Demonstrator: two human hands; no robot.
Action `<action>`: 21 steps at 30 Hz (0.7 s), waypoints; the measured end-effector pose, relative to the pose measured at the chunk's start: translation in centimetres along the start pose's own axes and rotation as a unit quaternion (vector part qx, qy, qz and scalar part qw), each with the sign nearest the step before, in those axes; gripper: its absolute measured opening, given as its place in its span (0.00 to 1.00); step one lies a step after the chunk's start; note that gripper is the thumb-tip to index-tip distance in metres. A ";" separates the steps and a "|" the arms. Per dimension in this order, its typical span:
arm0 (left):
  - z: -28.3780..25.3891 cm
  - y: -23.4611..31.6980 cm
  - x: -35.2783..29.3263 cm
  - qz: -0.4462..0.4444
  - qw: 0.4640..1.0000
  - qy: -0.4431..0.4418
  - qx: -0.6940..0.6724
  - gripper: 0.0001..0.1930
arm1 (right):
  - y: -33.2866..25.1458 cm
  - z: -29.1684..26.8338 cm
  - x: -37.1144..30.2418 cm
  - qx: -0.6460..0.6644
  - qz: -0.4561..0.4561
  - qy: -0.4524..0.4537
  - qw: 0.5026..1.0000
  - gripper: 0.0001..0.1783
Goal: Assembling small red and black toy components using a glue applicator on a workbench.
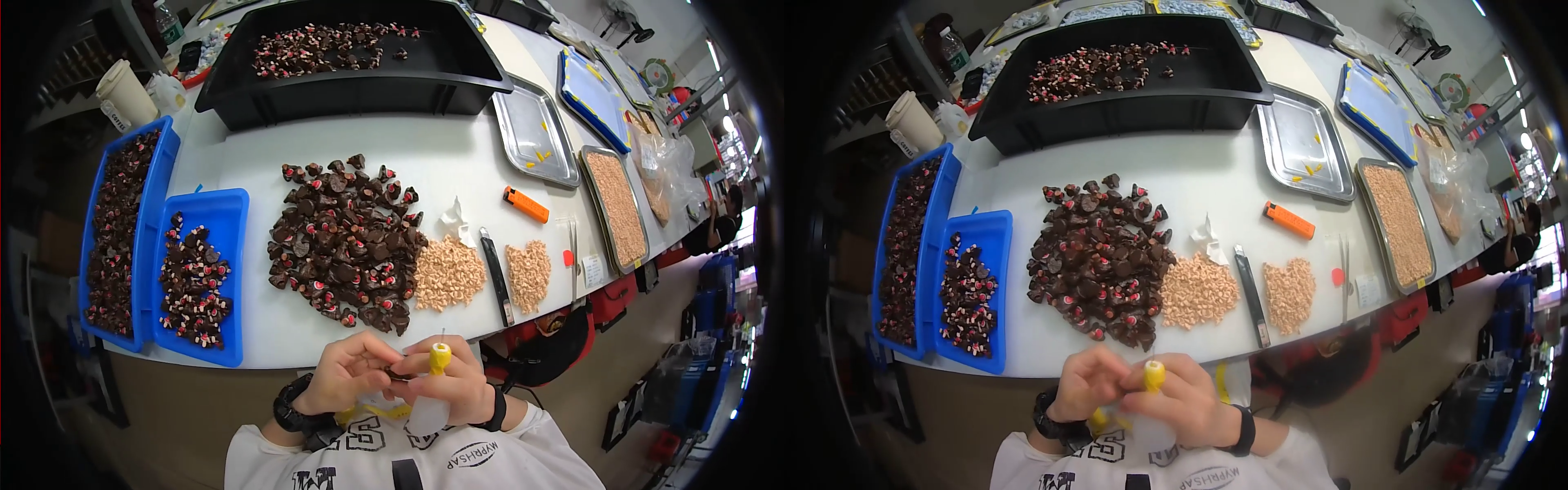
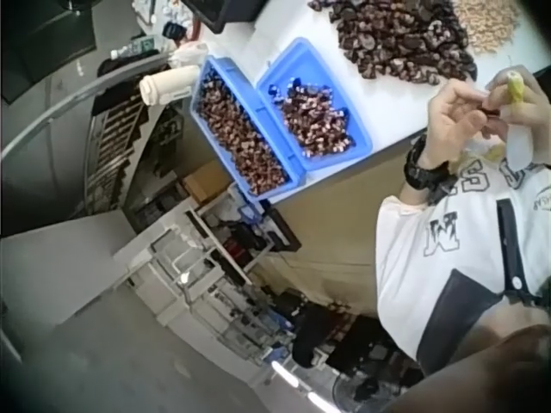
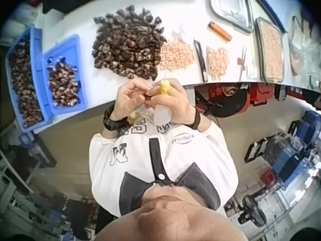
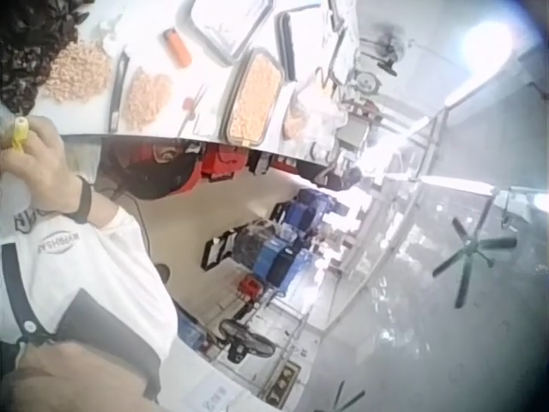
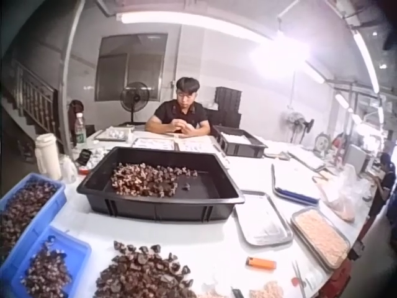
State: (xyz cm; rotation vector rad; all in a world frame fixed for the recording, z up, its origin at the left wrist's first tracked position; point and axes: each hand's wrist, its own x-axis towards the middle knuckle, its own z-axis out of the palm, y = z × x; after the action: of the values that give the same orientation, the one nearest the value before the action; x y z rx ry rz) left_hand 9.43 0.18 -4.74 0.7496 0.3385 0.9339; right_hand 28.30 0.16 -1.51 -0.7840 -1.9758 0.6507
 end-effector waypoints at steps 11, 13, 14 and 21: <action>1.1 0.7 -0.1 -0.031 0.999 -0.043 -0.006 0.19 | -0.8 1.3 -1.9 0.042 0.025 0.124 0.991 0.20; 0.9 0.3 -0.5 -0.022 0.999 -0.039 0.025 0.19 | -1.4 0.0 -0.7 0.104 0.012 0.076 0.992 0.19; 0.9 0.3 -1.0 0.000 0.999 -0.024 0.027 0.19 | -1.6 -0.8 -0.6 0.189 0.039 0.029 0.981 0.21; 1.1 0.9 -0.6 0.076 0.994 0.017 0.076 0.19 | -0.3 -0.1 -0.5 0.157 -0.127 0.123 0.972 0.27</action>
State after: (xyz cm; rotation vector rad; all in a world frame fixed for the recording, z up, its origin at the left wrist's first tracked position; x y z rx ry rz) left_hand 9.19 -0.50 -3.36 0.9098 0.3902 1.0730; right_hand 28.53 -0.36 -1.50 -0.3890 -1.6565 0.6573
